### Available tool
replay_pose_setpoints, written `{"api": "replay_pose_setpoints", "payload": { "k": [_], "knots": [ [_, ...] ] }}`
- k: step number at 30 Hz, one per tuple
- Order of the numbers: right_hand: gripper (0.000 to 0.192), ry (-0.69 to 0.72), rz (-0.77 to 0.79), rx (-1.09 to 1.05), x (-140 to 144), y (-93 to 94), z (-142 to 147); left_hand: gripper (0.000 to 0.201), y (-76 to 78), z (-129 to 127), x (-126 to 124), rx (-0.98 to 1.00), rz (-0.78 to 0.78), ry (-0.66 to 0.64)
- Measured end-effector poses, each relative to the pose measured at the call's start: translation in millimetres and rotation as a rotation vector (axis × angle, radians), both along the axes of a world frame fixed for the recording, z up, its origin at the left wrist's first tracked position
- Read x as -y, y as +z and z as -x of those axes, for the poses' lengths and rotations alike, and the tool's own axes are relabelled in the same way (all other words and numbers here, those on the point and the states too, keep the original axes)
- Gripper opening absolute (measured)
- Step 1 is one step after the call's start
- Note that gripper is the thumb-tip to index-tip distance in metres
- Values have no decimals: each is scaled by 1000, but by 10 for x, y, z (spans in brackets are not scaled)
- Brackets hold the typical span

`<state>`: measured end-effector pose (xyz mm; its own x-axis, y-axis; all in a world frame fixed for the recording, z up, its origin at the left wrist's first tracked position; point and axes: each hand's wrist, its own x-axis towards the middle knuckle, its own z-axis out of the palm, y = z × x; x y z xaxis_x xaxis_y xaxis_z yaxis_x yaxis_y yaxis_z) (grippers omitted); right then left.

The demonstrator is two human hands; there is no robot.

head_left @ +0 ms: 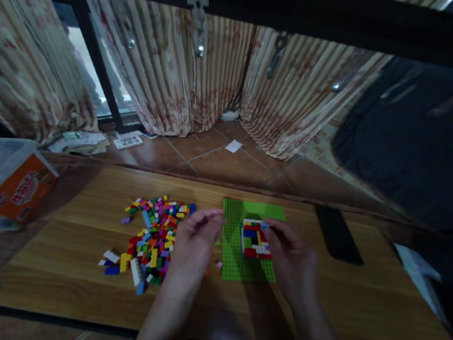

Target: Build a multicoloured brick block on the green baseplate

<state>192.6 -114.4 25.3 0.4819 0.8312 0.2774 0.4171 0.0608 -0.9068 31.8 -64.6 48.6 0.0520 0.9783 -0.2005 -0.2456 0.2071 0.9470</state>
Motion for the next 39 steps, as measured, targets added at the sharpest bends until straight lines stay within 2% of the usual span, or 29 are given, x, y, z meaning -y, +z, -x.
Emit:
{"api": "replay_pose_setpoints", "payload": {
  "k": [4, 8, 13, 18, 23, 28, 33, 39],
  "knots": [
    [22, 6, 30, 286, 42, -34, -243, 23, -182, -417, 196, -203, -12, -300],
    [25, 79, 55, 416, 58, -108, -266, 34, -298, -613, 338, -329, -41, -460],
    [28, 100, 108, 492, 37, -194, -264, 39, -307, -646, 342, -455, -100, -457],
    [26, 101, 110, 425, 35, -168, -251, 38, -258, -621, 331, -532, -138, -505],
    [22, 141, 95, 350, 33, -153, -213, 35, -277, -610, 330, -502, -173, -477],
    [19, 127, 66, 342, 23, -159, -223, 31, -333, -600, 321, -398, -133, -518],
    [19, 102, 57, 427, 30, -143, -247, 33, -294, -590, 330, -381, -152, -530],
    [22, 22, 80, 543, 21, -200, -225, 43, -264, -602, 323, -513, -153, -464]
  ]
}}
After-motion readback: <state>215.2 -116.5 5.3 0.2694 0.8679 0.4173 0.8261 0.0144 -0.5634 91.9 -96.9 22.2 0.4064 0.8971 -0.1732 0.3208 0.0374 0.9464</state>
